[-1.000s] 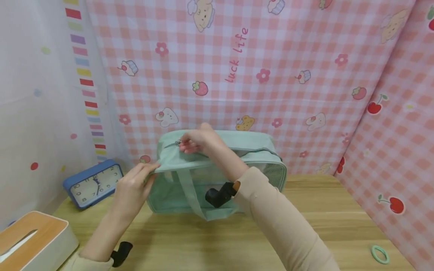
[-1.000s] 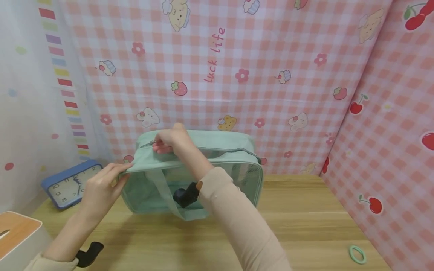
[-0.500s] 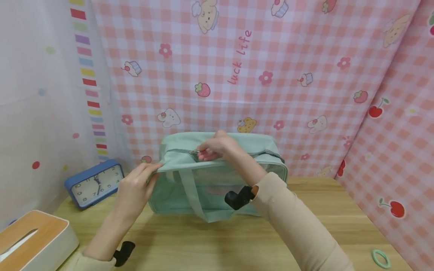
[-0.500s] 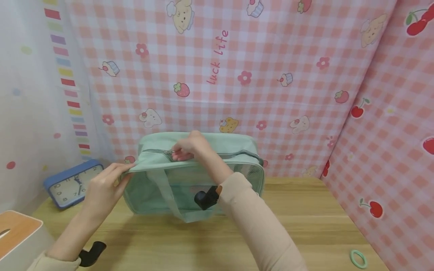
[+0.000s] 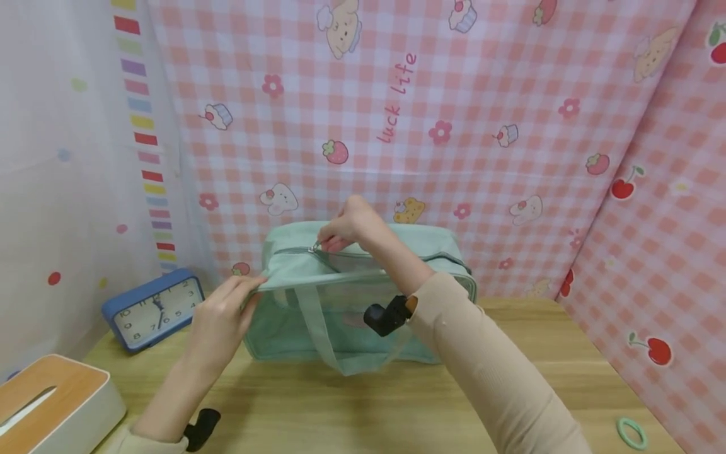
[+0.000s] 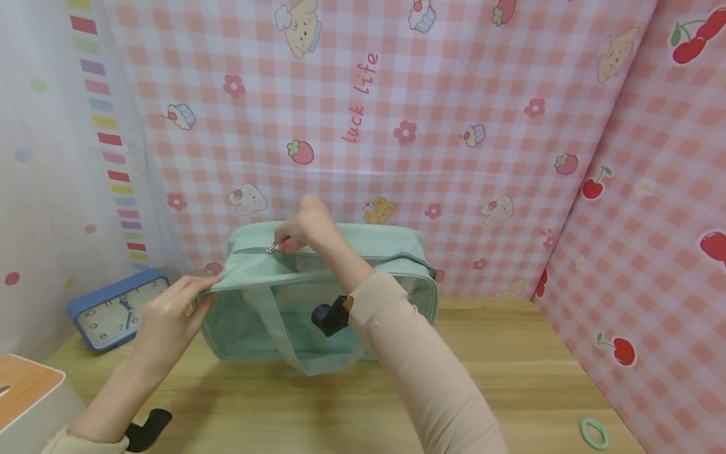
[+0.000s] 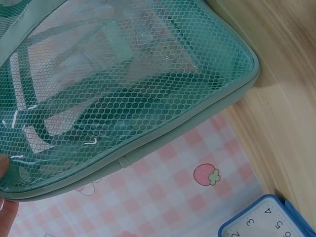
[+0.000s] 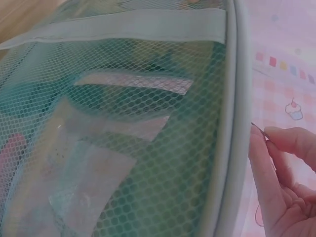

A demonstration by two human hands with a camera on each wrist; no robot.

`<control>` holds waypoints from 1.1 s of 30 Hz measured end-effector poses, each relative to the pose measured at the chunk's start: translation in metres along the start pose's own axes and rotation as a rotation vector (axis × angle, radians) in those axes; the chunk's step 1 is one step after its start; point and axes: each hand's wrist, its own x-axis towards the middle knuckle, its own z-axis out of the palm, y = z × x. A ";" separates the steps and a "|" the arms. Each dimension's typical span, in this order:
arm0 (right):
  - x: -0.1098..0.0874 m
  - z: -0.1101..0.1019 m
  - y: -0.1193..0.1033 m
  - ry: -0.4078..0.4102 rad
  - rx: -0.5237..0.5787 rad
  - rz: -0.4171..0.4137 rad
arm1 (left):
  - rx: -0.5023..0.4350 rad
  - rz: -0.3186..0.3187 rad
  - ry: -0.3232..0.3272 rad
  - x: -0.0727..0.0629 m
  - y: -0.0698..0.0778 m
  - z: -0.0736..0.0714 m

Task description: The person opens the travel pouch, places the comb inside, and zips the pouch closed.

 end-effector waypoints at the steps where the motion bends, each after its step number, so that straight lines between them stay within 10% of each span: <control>1: 0.000 0.000 0.000 0.003 0.005 -0.004 | -0.002 -0.001 0.000 0.000 0.000 0.000; 33: -0.018 -0.078 0.046 0.128 0.165 0.070 | -0.030 -0.039 -0.015 0.006 -0.002 0.003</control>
